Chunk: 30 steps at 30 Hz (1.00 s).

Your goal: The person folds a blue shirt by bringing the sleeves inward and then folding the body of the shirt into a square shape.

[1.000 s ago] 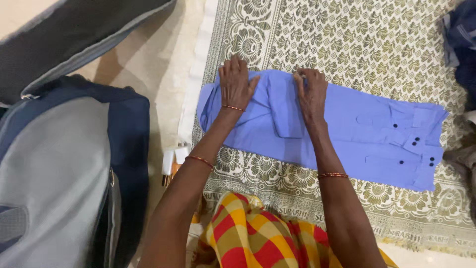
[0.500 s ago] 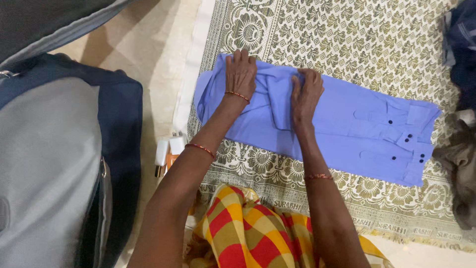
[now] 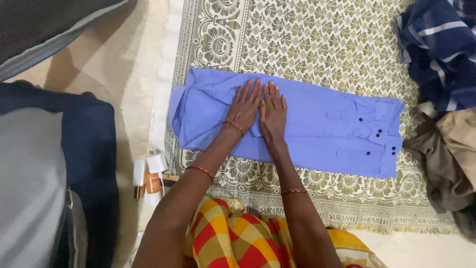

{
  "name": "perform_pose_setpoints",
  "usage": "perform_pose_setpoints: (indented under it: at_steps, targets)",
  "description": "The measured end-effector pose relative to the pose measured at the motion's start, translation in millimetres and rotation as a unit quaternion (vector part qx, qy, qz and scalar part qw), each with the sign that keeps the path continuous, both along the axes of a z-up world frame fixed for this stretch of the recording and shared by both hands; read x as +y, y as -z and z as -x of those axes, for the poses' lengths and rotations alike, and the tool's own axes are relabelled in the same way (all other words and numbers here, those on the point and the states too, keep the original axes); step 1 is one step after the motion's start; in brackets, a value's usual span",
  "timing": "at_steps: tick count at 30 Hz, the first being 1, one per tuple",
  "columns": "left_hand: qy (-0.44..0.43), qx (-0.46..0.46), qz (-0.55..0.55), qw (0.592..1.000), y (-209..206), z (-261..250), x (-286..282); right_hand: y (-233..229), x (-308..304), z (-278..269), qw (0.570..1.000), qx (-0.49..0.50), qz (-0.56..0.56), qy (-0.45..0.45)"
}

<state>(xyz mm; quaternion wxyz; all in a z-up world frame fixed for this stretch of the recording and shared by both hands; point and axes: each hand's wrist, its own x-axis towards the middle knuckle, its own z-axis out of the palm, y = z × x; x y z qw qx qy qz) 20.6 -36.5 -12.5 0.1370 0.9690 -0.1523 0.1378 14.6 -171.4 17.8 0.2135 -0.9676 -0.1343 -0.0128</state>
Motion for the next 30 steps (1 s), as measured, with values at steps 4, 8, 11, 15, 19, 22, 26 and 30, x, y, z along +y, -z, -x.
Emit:
perform_pose_setpoints:
  at_steps: [4, 8, 11, 15, 19, 22, 26, 30]
  targets:
    - [-0.001, 0.154, 0.043, 0.987, -1.4, -10.9, -3.1, -6.3, -29.3, -20.7, 0.996, 0.005, 0.047, 0.079]
    - [-0.038, 0.198, -0.031, 0.979, -15.1, -20.3, -24.6, -10.7, -56.4, -20.8, 0.989, -0.021, -0.008, 0.145]
    - [0.003, 0.178, -0.078, 0.981, -17.5, -10.0, -49.6, -4.7, -54.7, -15.0, 0.998, 0.004, 0.010, 0.063]
    - [0.039, 0.206, -0.012, 0.978, -22.3, 3.1, -54.2, -6.4, -85.4, -21.3, 0.995, 0.008, 0.050, 0.083]
    - [0.051, 0.210, -0.018, 0.976, -40.6, 6.7, -70.1, -11.6, -125.9, -20.7, 0.994, -0.032, 0.045, 0.099]
    - [0.126, 0.159, -0.013, 0.979, -42.8, 5.9, -98.0, -0.2, -137.2, -10.2, 0.996, -0.037, 0.068, 0.044]
    - [0.149, 0.231, -0.072, 0.959, -46.6, -1.9, -140.4, -4.8, -180.9, -4.7, 0.975, -0.097, 0.136, 0.144]
    - [0.273, 0.198, -0.266, 0.903, -47.4, -30.9, -172.9, -7.7, -214.1, -4.1, 0.986, -0.051, 0.062, 0.149]
